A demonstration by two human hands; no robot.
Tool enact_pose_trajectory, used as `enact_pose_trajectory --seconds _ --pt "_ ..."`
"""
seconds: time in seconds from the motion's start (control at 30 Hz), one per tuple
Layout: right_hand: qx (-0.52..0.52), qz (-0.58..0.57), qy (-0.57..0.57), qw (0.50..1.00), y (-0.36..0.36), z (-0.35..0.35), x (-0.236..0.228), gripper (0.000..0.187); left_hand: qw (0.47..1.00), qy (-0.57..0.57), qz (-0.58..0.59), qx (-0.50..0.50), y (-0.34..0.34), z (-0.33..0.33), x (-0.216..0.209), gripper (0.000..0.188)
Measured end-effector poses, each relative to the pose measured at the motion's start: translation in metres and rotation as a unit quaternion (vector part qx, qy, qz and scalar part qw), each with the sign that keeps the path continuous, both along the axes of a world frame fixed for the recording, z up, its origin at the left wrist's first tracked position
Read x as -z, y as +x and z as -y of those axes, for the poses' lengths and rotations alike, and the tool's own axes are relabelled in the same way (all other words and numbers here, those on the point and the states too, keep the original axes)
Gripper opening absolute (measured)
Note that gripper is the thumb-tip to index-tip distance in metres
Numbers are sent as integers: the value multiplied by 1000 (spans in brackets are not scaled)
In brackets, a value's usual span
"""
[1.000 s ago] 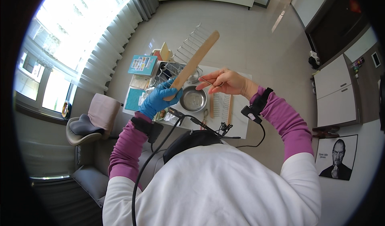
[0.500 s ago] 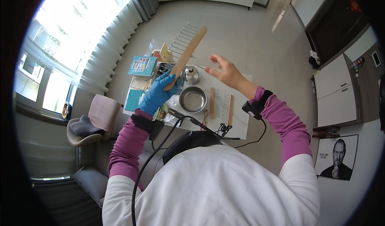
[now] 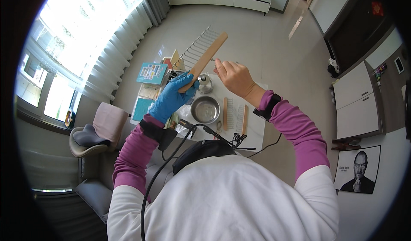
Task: The person assembles wooden hair rollers by inserting metal rods into the slots of a wooden holder. They repeatedly pick up rods, align them with the slots, and push them through to form complete rollers. The person handles the wooden holder and metal rods throughout the process.
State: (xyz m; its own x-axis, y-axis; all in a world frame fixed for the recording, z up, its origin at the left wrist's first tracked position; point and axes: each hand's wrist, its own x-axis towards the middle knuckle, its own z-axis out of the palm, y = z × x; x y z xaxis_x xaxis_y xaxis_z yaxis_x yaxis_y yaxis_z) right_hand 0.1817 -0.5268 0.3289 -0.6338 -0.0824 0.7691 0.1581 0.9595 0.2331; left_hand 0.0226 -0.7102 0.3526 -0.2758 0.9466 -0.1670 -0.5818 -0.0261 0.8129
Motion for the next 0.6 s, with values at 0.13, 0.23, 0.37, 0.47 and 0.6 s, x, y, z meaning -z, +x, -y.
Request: enact_pose_trajectory --seconds 0.13,0.23,0.37,0.47,0.6 --pt "4 14 -3 1000 -3 -3 1 34 999 -2 22 23 -2 1 -4 24" --pt "-7 32 -19 999 -3 -2 4 34 1000 -27 -11 3 1 3 -6 25" --pt "-22 64 -70 995 -2 4 9 33 998 -43 -37 11 3 10 -6 29" --pt "-82 -7 -171 982 -3 9 4 30 997 -19 -53 44 -1 11 -2 35" --pt "-199 36 -618 759 2 10 -14 26 996 -19 -69 62 -9 14 5 41"
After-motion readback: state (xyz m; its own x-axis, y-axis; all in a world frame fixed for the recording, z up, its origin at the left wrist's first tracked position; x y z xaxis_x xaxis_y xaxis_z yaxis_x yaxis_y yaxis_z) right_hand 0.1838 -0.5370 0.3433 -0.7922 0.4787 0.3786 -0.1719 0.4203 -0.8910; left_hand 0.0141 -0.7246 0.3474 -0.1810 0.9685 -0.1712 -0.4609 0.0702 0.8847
